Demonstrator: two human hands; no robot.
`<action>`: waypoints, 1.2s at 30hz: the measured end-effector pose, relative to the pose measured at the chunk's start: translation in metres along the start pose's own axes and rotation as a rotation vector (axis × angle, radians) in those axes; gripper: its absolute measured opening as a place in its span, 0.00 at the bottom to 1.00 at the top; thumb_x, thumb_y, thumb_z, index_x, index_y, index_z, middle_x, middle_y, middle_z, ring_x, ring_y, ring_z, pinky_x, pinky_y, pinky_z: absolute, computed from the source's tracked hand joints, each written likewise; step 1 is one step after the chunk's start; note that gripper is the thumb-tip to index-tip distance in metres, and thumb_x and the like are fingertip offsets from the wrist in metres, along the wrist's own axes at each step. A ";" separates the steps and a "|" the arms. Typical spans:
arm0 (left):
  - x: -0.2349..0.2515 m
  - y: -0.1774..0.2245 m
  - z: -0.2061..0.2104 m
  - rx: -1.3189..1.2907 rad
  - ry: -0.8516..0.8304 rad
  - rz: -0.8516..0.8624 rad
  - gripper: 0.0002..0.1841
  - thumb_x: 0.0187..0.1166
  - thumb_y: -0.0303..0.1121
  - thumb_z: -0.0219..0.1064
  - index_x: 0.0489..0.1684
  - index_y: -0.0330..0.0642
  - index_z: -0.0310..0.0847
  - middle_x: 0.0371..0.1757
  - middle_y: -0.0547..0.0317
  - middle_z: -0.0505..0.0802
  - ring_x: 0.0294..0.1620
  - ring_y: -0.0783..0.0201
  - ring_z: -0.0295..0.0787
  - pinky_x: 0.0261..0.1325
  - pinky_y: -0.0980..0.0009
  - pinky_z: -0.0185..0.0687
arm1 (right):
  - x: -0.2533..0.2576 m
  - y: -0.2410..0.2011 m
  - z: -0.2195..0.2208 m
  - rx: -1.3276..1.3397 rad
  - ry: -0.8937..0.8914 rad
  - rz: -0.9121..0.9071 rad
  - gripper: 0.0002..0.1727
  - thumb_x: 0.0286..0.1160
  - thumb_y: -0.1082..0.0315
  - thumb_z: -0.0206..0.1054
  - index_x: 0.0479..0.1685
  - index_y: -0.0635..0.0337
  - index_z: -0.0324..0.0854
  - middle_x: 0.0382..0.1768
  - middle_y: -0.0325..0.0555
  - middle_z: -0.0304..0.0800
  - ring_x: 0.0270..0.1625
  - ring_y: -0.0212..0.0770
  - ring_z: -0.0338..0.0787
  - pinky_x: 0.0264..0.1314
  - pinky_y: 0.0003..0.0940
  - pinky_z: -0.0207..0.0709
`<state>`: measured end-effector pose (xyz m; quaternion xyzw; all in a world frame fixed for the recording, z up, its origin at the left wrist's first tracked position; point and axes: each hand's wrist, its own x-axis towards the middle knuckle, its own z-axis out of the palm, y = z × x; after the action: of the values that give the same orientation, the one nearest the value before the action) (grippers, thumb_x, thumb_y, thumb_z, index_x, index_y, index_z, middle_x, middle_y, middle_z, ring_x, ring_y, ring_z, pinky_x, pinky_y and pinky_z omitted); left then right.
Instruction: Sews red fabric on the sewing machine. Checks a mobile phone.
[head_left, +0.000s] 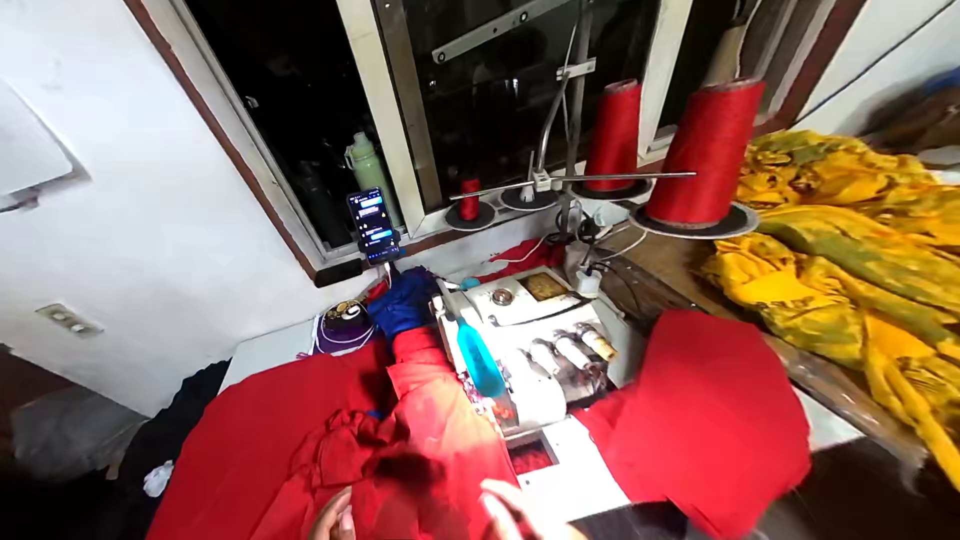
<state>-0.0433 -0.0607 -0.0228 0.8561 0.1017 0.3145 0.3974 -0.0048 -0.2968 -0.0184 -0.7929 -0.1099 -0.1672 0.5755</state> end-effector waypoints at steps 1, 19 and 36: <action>-0.002 0.004 0.001 -0.006 -0.011 -0.009 0.15 0.84 0.24 0.57 0.57 0.22 0.85 0.57 0.38 0.93 0.55 0.60 0.92 0.63 0.65 0.87 | -0.001 0.007 -0.005 -0.013 0.120 0.098 0.14 0.74 0.68 0.73 0.54 0.68 0.89 0.47 0.52 0.95 0.51 0.40 0.95 0.59 0.38 0.88; -0.035 0.084 0.043 -0.158 -0.313 0.190 0.13 0.82 0.29 0.61 0.53 0.35 0.91 0.50 0.57 0.96 0.48 0.71 0.94 0.52 0.76 0.92 | -0.046 0.005 -0.013 0.006 0.045 0.331 0.12 0.74 0.53 0.74 0.39 0.52 0.92 0.28 0.28 0.93 0.30 0.20 0.89 0.34 0.20 0.84; -0.012 0.102 0.081 -0.194 -0.180 0.080 0.11 0.83 0.32 0.62 0.38 0.37 0.90 0.33 0.63 0.93 0.36 0.79 0.90 0.44 0.80 0.87 | 0.028 0.041 0.006 0.383 -0.125 0.530 0.16 0.71 0.61 0.74 0.51 0.62 0.86 0.34 0.38 0.91 0.38 0.31 0.90 0.45 0.32 0.85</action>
<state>-0.0106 -0.1829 0.0079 0.8417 0.0008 0.2605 0.4729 0.0373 -0.3045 -0.0449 -0.6799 0.0357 0.0611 0.7299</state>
